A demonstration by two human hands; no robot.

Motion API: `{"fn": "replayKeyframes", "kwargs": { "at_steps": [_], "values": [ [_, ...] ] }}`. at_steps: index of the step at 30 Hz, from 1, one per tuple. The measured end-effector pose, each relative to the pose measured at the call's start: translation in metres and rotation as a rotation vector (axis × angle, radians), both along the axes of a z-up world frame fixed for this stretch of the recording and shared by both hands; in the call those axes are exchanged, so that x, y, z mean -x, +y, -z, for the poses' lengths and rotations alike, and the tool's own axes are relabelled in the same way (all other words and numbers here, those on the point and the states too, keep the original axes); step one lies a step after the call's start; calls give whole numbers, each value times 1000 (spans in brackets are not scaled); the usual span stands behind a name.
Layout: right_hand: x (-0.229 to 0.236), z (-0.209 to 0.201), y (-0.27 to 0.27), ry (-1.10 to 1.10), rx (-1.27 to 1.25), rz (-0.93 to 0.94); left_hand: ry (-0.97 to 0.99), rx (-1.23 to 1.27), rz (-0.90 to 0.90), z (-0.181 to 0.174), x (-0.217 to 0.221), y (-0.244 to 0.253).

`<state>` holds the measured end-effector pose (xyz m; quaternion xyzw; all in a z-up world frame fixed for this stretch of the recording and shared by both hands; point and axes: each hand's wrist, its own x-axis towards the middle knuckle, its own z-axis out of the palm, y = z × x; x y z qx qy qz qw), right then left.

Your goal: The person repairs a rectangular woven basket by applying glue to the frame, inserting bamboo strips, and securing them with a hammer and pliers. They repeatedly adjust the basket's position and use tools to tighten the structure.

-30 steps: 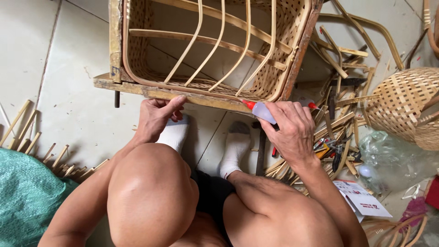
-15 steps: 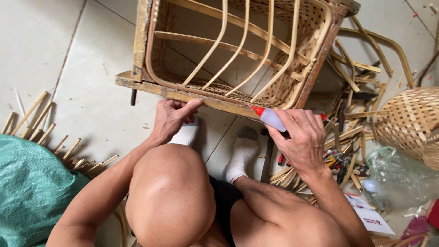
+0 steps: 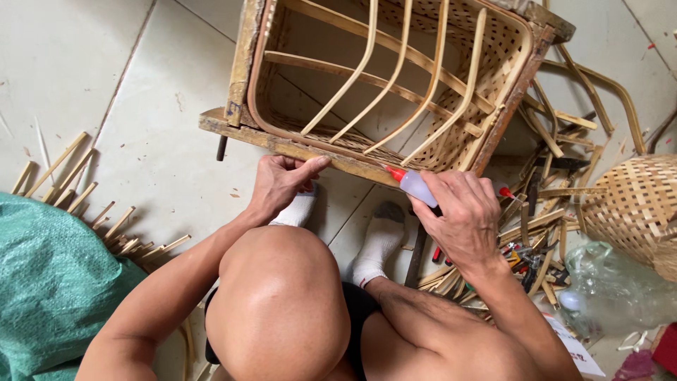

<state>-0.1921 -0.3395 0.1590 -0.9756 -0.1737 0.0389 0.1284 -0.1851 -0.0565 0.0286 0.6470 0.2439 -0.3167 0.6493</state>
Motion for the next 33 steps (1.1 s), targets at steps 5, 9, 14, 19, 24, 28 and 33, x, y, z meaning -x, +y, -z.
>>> {"fn": "replayKeyframes", "kwargs": {
  "at_steps": [5,9,14,19,24,28,33],
  "values": [
    [-10,1,17,-5,-43,-41,-4,0,1,1,1,0],
    [-16,9,28,-20,-39,-92,-29,-6,21,2,1,-2],
    [-21,13,31,-26,-15,-125,-27,1,19,-1,-1,0],
    [-24,7,30,-34,-31,-142,-3,33,1,-3,-2,-2],
    [-28,8,42,-24,-73,-135,44,90,-2,-3,0,2],
    [-33,16,52,-28,-61,-168,41,137,-38,0,4,8],
    [-37,15,55,-2,-50,-190,21,146,-170,5,10,19]
  ]
}}
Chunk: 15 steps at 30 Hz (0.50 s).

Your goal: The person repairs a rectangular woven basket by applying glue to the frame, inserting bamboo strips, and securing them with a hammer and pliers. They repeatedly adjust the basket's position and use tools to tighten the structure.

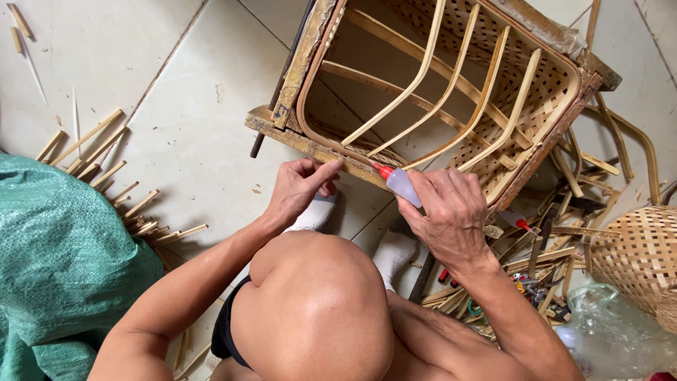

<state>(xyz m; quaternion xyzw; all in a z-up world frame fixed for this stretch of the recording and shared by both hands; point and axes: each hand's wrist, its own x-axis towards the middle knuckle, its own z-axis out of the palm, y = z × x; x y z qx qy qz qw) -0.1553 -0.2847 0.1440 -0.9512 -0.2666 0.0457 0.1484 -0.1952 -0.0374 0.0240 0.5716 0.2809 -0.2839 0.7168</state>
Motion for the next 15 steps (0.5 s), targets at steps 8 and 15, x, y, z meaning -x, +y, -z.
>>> {"fn": "replayKeyframes", "kwargs": {
  "at_steps": [8,15],
  "values": [
    [-10,-9,16,25,-71,18,-51,-41,-111,4,-1,8],
    [-19,1,31,26,-45,-34,-69,-65,-68,8,-2,9]
  ]
}}
